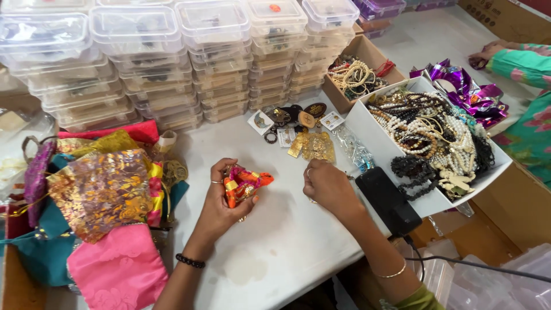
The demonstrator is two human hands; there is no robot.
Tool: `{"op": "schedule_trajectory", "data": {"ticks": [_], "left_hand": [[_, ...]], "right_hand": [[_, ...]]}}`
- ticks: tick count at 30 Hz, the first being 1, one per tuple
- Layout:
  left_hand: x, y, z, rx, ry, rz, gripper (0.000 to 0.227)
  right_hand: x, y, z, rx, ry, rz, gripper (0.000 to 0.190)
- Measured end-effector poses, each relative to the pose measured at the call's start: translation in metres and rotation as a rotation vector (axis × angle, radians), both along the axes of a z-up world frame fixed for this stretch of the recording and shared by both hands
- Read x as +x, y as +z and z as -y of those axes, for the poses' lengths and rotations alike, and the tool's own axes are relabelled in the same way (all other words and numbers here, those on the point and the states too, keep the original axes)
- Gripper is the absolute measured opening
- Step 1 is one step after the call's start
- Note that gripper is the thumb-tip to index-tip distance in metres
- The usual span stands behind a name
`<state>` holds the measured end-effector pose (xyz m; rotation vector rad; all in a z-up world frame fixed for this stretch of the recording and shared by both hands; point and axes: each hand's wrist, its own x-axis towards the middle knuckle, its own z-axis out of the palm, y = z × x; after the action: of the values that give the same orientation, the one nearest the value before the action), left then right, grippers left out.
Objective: The person sorts through various small, colorful pouches and jewelry items on a white table. They open pouches, remove earrings and other accessories, and place them into different containers or back onto the table. The camera moves frequently, showing stacks of plastic containers and boxes filled with jewelry.
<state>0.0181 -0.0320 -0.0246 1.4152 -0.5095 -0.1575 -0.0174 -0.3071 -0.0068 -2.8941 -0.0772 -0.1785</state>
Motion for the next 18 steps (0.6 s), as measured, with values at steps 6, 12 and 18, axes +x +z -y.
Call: {"op": "schedule_trajectory", "data": {"ticks": [6, 12, 18], "left_hand": [[-0.005, -0.005, 0.000, 0.048, -0.014, 0.053, 0.083], [-0.003, -0.005, 0.001, 0.033, -0.041, 0.023, 0.080], [-0.008, 0.005, 0.000, 0.090, 0.024, 0.218, 0.080]], "right_hand": [[-0.030, 0.033, 0.002, 0.112, 0.239, -0.034, 0.009], [-0.048, 0.001, -0.014, -0.133, 0.282, 0.087, 0.010], [-0.040, 0.026, -0.029, 0.178, 0.157, 0.188, 0.007]]}}
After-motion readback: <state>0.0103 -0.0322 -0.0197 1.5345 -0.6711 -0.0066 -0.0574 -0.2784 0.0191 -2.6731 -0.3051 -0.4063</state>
